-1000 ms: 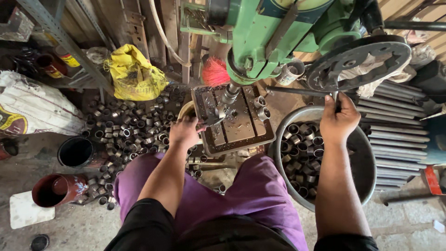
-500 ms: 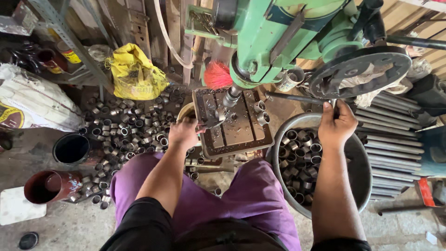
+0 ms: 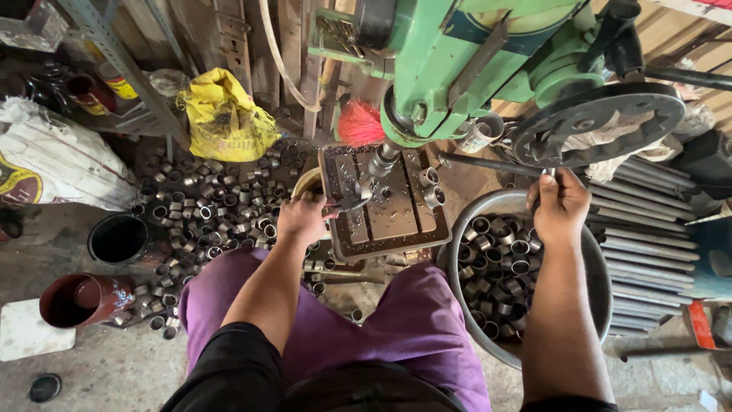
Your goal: The person operates a drill press to drill holes into small metal cylindrical parts. They pick up parts from a large metal bowl, place them under the drill bit, lower the drill to process them, and then return the finished parts to the bowl.
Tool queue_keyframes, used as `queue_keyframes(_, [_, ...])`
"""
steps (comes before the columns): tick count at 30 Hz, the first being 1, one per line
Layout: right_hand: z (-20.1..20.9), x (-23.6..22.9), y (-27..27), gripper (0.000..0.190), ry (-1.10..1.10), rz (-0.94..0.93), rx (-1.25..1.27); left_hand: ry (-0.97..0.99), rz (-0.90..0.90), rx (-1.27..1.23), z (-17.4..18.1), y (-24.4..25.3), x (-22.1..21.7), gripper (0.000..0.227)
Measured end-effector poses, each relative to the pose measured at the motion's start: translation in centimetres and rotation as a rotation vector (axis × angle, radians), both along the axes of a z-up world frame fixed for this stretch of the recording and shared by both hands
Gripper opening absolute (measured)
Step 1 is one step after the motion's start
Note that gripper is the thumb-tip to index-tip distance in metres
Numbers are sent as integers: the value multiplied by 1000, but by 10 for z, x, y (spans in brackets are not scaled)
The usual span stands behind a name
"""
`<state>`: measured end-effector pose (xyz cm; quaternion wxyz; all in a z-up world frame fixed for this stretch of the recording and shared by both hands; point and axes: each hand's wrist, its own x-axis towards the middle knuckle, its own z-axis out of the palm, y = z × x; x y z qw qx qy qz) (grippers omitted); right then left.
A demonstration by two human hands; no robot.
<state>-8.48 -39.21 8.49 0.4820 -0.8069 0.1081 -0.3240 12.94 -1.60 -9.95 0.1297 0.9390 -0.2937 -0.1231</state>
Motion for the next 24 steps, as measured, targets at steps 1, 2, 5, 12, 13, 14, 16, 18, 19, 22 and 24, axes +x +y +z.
queue_keyframes(1, [-1, 0, -1, 25, -1, 5, -1, -3, 2, -1, -1, 0, 0, 44])
queue_keyframes(2, [-2, 0, -2, 26, -2, 11, -2, -16, 0, -14, -1, 1, 0, 42])
queue_keyframes(5, [-3, 0, -4, 26, -10, 21, 16, -42, -4, -48, 0, 2, -1, 40])
queue_keyframes(12, [0, 1, -3, 27, -30, 76, 22, -36, 19, -63, 0, 2, -2, 42])
queue_keyframes(13, [1, 2, -2, 28, -24, 70, 21, -33, 22, -56, 0, 1, -2, 43])
queue_keyframes(14, [1, 2, -1, 29, -18, 65, 20, -30, 21, -48, -1, 2, -2, 42])
queue_keyframes(16, [2, 3, -2, 31, -13, 67, 9, -26, 19, -34, -1, 1, -2, 40])
queue_keyframes(18, [1, 3, -3, 34, -15, 82, -7, -21, 5, 12, -1, 0, 0, 44])
queue_keyframes(19, [0, 3, -4, 34, -17, 78, -1, -18, -2, 37, -1, 0, 0, 47])
queue_keyframes(22, [-6, 3, -10, 33, -17, 65, -2, -9, 3, 35, -1, -1, 0, 46])
queue_keyframes(24, [-12, 3, -16, 33, -9, 55, -28, -82, -14, -16, 0, 4, 4, 37])
